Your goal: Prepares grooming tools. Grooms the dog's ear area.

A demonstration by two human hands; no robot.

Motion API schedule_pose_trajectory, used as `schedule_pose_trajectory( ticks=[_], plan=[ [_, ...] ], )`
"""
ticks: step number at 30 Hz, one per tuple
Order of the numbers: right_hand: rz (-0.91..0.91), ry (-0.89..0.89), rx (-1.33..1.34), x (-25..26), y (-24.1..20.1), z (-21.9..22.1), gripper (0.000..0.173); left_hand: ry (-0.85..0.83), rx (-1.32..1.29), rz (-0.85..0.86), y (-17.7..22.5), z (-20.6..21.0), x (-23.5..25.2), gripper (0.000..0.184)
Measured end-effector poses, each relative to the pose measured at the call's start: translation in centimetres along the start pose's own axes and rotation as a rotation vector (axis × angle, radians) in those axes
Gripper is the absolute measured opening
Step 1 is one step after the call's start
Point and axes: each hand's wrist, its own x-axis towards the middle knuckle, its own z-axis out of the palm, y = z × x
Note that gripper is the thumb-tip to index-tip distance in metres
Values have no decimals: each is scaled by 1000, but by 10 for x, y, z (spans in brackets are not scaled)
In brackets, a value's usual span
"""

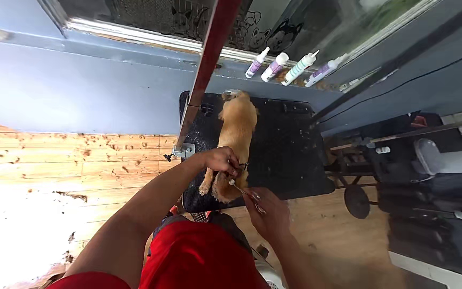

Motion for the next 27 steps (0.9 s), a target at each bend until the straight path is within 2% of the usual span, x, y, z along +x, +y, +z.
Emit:
schedule_pose_trajectory(
  ticks=[3,6,12,17,19,22,24,27],
  plan=[
    [-126,21,-143,4,-1,21,19,-36,17,-24,3,-4,-1,13],
    [-165,-5,-274,5,-5,43,20,-53,103,-52,7,-10,1,14],
    [-103,-11,-424,1,-17,64,22,-119,221,-45,25,-12,7,22],
    [112,61,-377,1,-17,79,21,-173,301,29,33,-5,11,20],
    [178,63,-383,3,-15,76,20,-164,271,64,29,-3,10,19],
    [151,64,-482,4,-16,71,22,-141,193,60,22,-2,12,19],
    [260,79,-456,3,-20,74,23,-140,173,50,21,1,15,16],
    [740,17,-155,26,-32,63,26,-92,112,72,16,5,18,11]
  ],
)
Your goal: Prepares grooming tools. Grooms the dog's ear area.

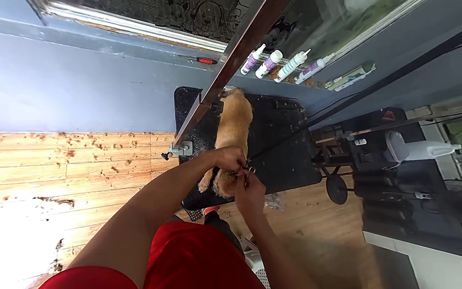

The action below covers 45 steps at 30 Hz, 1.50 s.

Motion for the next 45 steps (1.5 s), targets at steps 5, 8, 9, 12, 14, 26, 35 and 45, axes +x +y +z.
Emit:
schedule_pose_trajectory(
  ticks=[5,8,9,12,14,26,35,45],
  plan=[
    [186,-418,534,26,9,-25,21,93,-145,-78,-8,1,-8,11],
    [82,-322,460,29,28,-13,16,79,-201,-157,-6,-2,-13,13],
    [63,-262,487,29,34,-8,16,81,-209,-167,-6,-1,-14,14],
    [7,-265,520,34,38,-3,18,103,-227,-157,-10,0,-16,14],
    [-63,-412,407,41,37,-9,20,128,-223,-150,-12,3,-18,12],
    [-91,-193,111,36,8,8,8,223,-310,-127,-15,16,-30,14],
    [-194,-741,311,63,27,-24,12,226,-339,-137,-20,14,-34,9],
    [-845,-244,-353,11,31,36,25,605,-729,-169,-41,62,-48,14]
  ],
)
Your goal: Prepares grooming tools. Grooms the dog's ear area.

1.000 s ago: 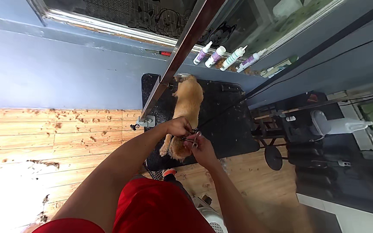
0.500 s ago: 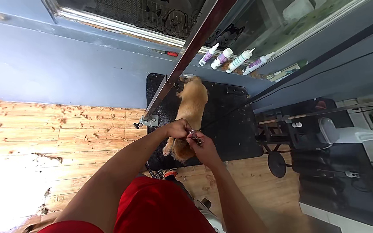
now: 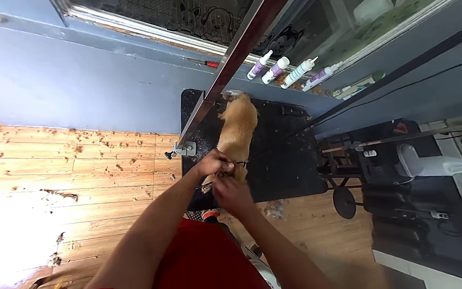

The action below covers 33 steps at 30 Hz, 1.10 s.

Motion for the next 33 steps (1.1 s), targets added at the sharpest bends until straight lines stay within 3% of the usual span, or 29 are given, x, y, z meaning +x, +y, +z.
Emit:
schedule_pose_trajectory(
  ticks=[2,5,10,13,17,18,20,22,25,30,33],
  plan=[
    [-73,-45,-87,-5,-9,20,29,244,-395,-10,-33,18,-10,17],
    [-101,-21,-102,7,-8,12,17,295,-542,-69,-35,24,-8,20],
    [123,42,176,11,10,-20,10,138,-263,-22,-9,13,3,11],
    [410,154,408,11,22,-31,16,-15,31,-2,12,1,5,10],
    [832,70,857,21,23,-41,24,-160,311,-1,30,-1,12,12],
    [812,55,878,21,24,-44,25,-169,297,-17,31,-2,13,11],
    [564,50,786,16,29,-44,24,-174,261,-43,31,-3,16,10],
    [355,-70,743,12,36,-46,18,-184,266,-60,32,-3,15,11],
    [416,-140,780,13,44,-42,10,-192,282,-67,33,-3,14,12],
    [690,237,914,19,27,-24,12,-199,319,-42,36,-2,14,12],
    [690,163,783,23,23,-33,15,-175,257,-33,29,-5,13,13]
  ],
)
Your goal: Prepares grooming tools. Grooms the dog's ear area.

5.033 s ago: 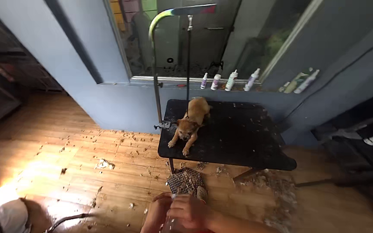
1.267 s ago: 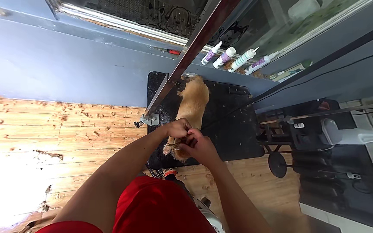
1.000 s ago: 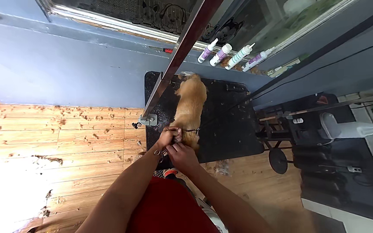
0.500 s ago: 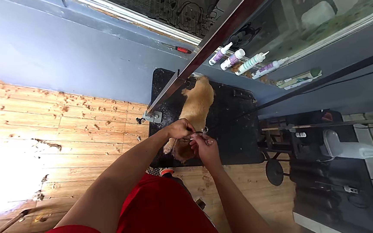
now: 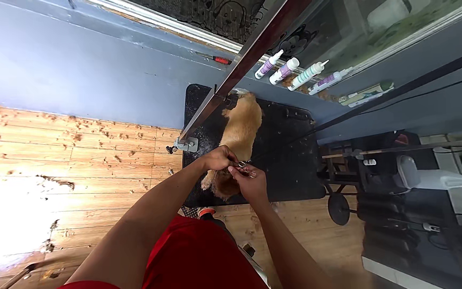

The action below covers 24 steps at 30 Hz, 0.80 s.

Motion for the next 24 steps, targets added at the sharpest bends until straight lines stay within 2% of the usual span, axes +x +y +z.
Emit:
schedule_pose_trajectory(
  ticks=[3,5,7,9,12,14,16,18,21,22,24],
  plan=[
    [-310,-194,-201,3,-2,-16,23,-9,-15,16,-2,0,-3,13],
    [-392,-180,-341,4,-3,-20,26,-20,0,-13,2,0,-4,13],
    [-317,-62,-446,1,-3,-12,27,-4,2,-41,5,-1,-3,13],
    [-143,-8,-415,-8,-9,5,25,14,10,-36,6,1,-3,13],
    [154,-166,-90,-8,-26,8,24,29,28,4,2,1,-6,14],
    [200,-334,180,2,-24,-3,23,49,-14,10,-2,-2,-9,14],
    [140,-413,233,8,-19,-11,20,47,-39,-35,-3,-6,-11,13],
    [97,-334,178,11,-17,-12,16,42,-48,-78,1,-8,-11,13],
    [-18,-74,98,12,-9,-2,10,42,-56,-83,2,-8,-12,12],
    [-97,-5,43,11,-3,3,12,41,-58,-73,1,-9,-12,11],
    [-305,111,-229,5,8,10,25,40,-47,-50,-1,-10,-12,11]
  ],
)
